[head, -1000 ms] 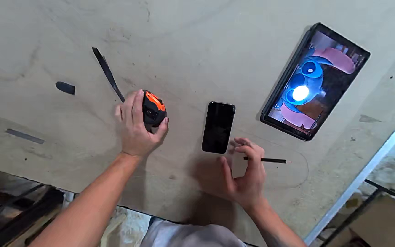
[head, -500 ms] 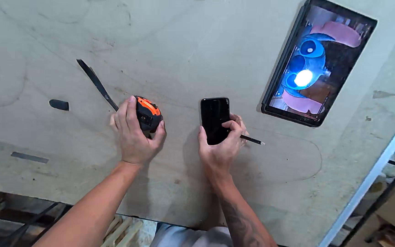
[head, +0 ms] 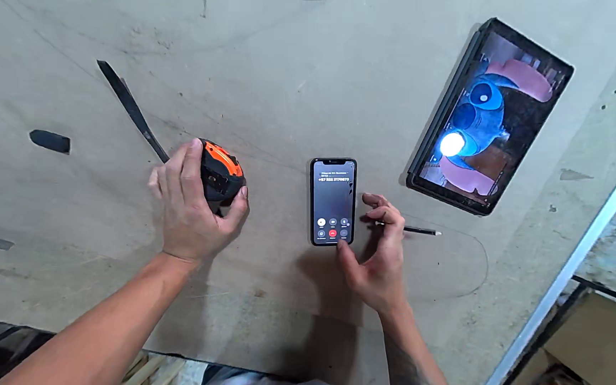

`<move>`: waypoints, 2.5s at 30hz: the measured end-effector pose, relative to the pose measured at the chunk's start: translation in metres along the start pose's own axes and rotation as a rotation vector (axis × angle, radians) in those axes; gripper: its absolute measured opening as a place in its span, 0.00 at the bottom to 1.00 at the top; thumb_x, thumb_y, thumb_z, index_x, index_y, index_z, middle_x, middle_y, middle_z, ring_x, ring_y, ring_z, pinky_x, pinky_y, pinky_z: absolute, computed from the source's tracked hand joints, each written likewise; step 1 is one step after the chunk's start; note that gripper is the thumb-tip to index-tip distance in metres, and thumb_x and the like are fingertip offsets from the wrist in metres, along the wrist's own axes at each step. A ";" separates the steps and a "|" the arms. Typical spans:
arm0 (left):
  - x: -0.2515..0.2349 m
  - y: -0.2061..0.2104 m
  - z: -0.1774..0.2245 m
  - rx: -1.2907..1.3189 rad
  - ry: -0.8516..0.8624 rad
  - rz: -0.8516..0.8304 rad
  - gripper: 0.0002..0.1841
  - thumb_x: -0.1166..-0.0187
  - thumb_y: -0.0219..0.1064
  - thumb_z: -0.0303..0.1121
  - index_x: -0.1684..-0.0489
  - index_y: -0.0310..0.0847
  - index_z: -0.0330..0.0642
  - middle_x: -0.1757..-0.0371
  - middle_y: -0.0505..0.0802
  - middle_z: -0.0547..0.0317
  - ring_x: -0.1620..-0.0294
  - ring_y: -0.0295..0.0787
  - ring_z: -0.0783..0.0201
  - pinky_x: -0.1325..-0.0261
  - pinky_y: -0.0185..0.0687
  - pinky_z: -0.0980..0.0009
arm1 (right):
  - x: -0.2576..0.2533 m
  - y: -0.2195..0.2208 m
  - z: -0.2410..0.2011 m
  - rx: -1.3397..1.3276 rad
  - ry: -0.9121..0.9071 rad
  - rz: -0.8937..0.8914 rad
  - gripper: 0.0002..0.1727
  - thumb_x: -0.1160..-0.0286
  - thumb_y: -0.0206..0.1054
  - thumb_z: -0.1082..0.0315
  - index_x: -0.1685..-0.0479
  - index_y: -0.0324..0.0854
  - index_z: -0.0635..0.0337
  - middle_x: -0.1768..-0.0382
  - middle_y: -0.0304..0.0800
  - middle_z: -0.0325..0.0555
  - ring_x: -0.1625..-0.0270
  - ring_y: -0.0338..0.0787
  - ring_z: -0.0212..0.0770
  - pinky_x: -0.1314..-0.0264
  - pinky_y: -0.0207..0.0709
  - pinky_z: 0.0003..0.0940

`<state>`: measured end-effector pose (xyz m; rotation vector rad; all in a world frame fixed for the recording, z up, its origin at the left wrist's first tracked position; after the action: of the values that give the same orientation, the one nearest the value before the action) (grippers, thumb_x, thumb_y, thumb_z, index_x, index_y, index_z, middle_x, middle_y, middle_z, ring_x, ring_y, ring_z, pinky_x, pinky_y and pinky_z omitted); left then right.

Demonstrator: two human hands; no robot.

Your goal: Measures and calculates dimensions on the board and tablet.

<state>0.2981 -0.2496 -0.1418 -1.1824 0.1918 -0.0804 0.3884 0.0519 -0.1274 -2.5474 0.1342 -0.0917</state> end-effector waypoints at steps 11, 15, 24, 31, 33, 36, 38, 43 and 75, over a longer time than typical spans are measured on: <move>0.001 0.001 -0.002 0.010 0.003 -0.004 0.51 0.29 0.68 0.60 0.06 0.50 0.43 0.14 0.70 0.39 0.20 0.70 0.39 0.19 0.59 0.40 | -0.003 0.004 0.006 -0.128 -0.187 0.078 0.25 0.40 0.73 0.63 0.42 0.71 0.55 0.35 0.82 0.54 0.28 0.82 0.53 0.33 0.82 0.49; 0.000 0.000 -0.001 0.008 0.006 0.006 0.51 0.29 0.69 0.59 0.06 0.50 0.43 0.14 0.71 0.40 0.20 0.71 0.40 0.19 0.60 0.40 | -0.007 0.011 0.002 -0.011 -0.220 -0.009 0.34 0.44 0.74 0.52 0.36 0.69 0.51 0.26 0.77 0.54 0.20 0.73 0.55 0.24 0.68 0.60; -0.001 0.000 0.000 -0.003 0.003 0.014 0.51 0.29 0.69 0.59 0.06 0.51 0.43 0.13 0.71 0.41 0.20 0.71 0.41 0.20 0.60 0.41 | -0.022 0.004 0.003 -0.168 -0.068 0.301 0.13 0.25 0.72 0.71 0.46 0.78 0.58 0.43 0.85 0.48 0.44 0.88 0.43 0.53 0.86 0.34; -0.002 0.001 -0.001 -0.002 0.018 0.026 0.51 0.30 0.69 0.60 0.06 0.51 0.44 0.15 0.72 0.42 0.21 0.72 0.42 0.20 0.61 0.41 | -0.001 0.002 0.005 -0.159 -0.180 0.220 0.24 0.37 0.75 0.66 0.39 0.75 0.54 0.40 0.84 0.47 0.36 0.86 0.48 0.41 0.87 0.43; -0.001 0.000 0.000 -0.003 0.021 0.033 0.51 0.29 0.69 0.60 0.06 0.51 0.44 0.15 0.73 0.41 0.22 0.73 0.41 0.21 0.61 0.41 | 0.001 0.004 0.005 -0.131 -0.182 0.187 0.27 0.39 0.75 0.63 0.37 0.73 0.51 0.37 0.83 0.46 0.30 0.83 0.50 0.33 0.83 0.47; -0.001 0.000 -0.001 0.002 0.028 0.046 0.51 0.30 0.69 0.59 0.06 0.52 0.45 0.15 0.73 0.40 0.21 0.72 0.40 0.20 0.61 0.40 | 0.003 0.006 0.004 -0.095 -0.195 0.133 0.31 0.41 0.75 0.60 0.33 0.70 0.47 0.33 0.81 0.44 0.25 0.79 0.49 0.26 0.77 0.51; -0.001 0.000 -0.001 0.003 0.032 0.051 0.51 0.30 0.70 0.59 0.07 0.52 0.44 0.16 0.73 0.40 0.21 0.73 0.41 0.21 0.61 0.40 | 0.001 0.008 0.004 -0.082 -0.197 0.122 0.32 0.41 0.74 0.59 0.31 0.70 0.47 0.31 0.81 0.44 0.24 0.78 0.49 0.25 0.76 0.52; 0.001 0.002 -0.002 0.003 0.021 0.033 0.51 0.30 0.70 0.59 0.06 0.51 0.44 0.15 0.73 0.40 0.21 0.72 0.40 0.20 0.61 0.40 | -0.012 0.010 0.001 -0.065 -0.188 0.082 0.36 0.43 0.74 0.57 0.28 0.67 0.48 0.29 0.78 0.48 0.21 0.74 0.53 0.21 0.70 0.57; -0.001 0.002 -0.002 -0.015 0.023 0.038 0.51 0.31 0.69 0.60 0.06 0.52 0.45 0.17 0.74 0.40 0.24 0.74 0.39 0.24 0.64 0.41 | -0.026 0.006 0.002 -0.119 -0.144 0.252 0.26 0.33 0.74 0.61 0.35 0.74 0.55 0.37 0.82 0.46 0.31 0.83 0.47 0.36 0.84 0.42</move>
<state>0.2964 -0.2510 -0.1441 -1.1925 0.2353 -0.0590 0.3625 0.0511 -0.1334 -2.6208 0.4134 0.2026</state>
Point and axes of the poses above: each hand's wrist, its own x-axis away from the middle knuckle, its own y-axis out of the palm, z = x × y, the point moved 7 cm from there along -x, towards the middle knuckle
